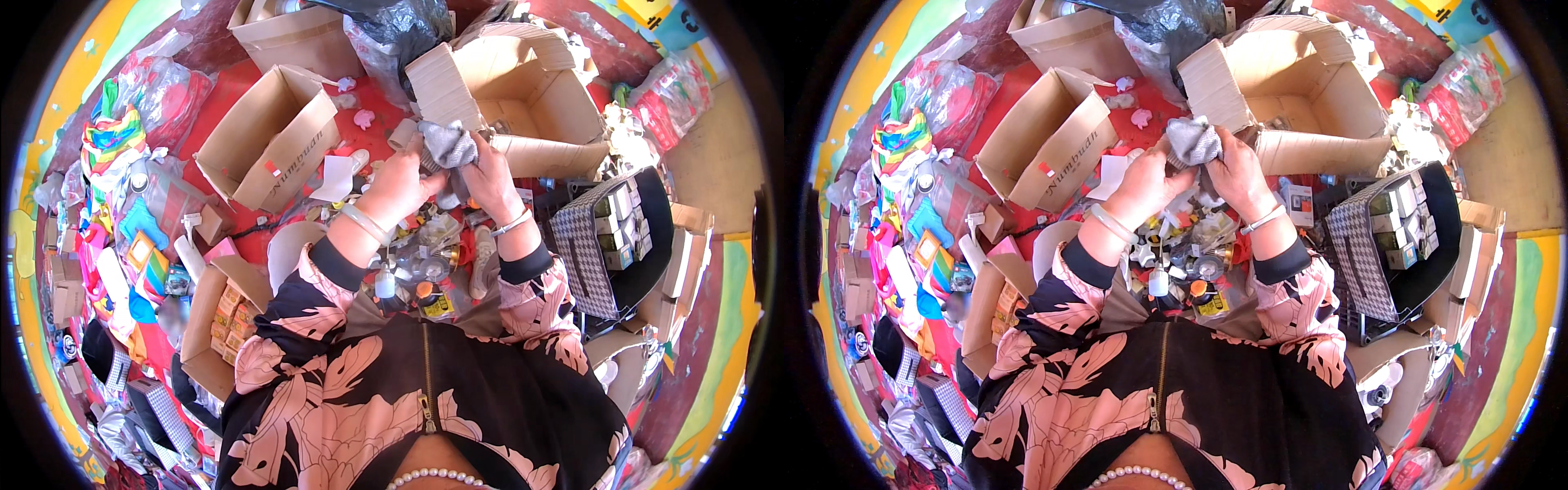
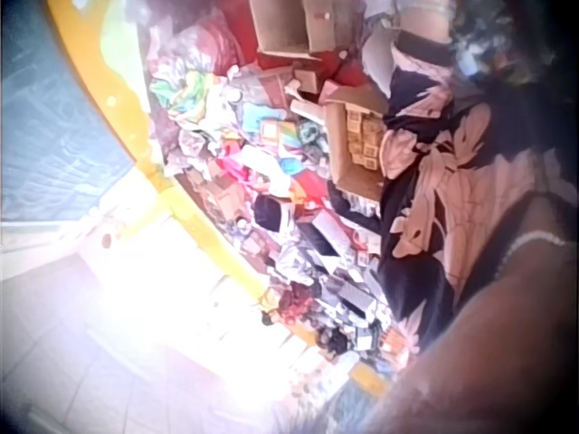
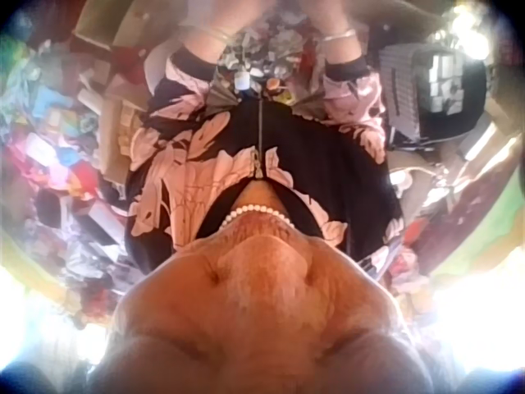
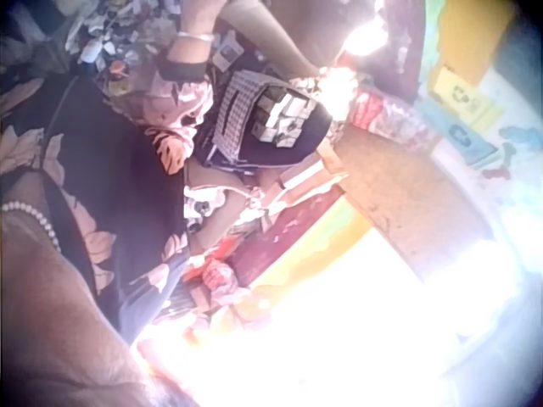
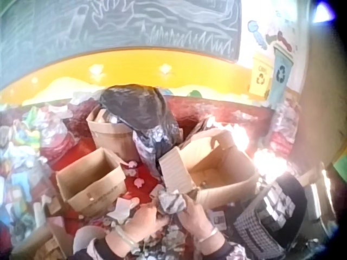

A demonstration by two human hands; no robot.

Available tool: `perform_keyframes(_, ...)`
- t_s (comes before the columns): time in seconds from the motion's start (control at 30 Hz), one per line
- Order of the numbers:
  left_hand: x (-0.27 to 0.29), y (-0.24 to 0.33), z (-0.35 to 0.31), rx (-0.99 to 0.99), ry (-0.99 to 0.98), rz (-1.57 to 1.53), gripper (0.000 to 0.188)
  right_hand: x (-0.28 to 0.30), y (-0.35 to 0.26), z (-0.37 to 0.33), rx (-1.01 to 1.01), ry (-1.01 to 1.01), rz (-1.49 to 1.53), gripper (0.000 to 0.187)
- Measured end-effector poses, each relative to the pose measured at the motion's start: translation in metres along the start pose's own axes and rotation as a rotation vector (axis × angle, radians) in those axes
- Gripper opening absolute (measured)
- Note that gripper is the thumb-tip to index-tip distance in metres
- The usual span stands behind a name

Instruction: The person cleans various small electrical components, including light bulb sockets and a fan motor, using a grey cloth. They wipe the surfaces of each item thoroughly, turning them over to clean all sides, and place the cleaned items into a cardboard box.

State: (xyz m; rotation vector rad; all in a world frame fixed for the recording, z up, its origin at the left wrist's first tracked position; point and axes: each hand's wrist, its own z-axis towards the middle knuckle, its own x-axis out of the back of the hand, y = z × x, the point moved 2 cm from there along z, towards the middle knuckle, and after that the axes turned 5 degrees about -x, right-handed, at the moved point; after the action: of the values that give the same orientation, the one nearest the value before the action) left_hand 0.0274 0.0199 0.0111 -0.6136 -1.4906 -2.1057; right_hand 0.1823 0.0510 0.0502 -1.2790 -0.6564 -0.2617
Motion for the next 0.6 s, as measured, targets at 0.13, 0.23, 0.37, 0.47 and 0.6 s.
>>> perform_keyframes(0.13, 0.004, 0.012, 0.000, -0.057, 0.100, 0.208, 0.071, -0.003, 0.025, 0.004, -0.133, -0.032, 0.278, 0.036)
perform_keyframes(0.23, 0.011, 0.013, 0.002, -0.150, 0.199, -0.075, 0.068, -0.004, 0.040, 0.007, -0.196, -0.022, 0.966, 0.032)
perform_keyframes(0.37, 0.028, 0.005, 0.015, 0.121, 0.101, -0.779, 0.056, 0.001, 0.049, 0.009, -0.132, -0.089, 1.214, 0.027)
perform_keyframes(0.47, 0.029, 0.017, 0.013, 0.198, -0.009, -1.145, 0.060, -0.008, 0.049, 0.008, -0.238, -0.121, 1.362, 0.027)
perform_keyframes(0.6, 0.023, 0.015, 0.013, 0.137, 0.044, -1.098, 0.065, -0.011, 0.046, 0.003, -0.219, -0.266, 1.320, 0.027)
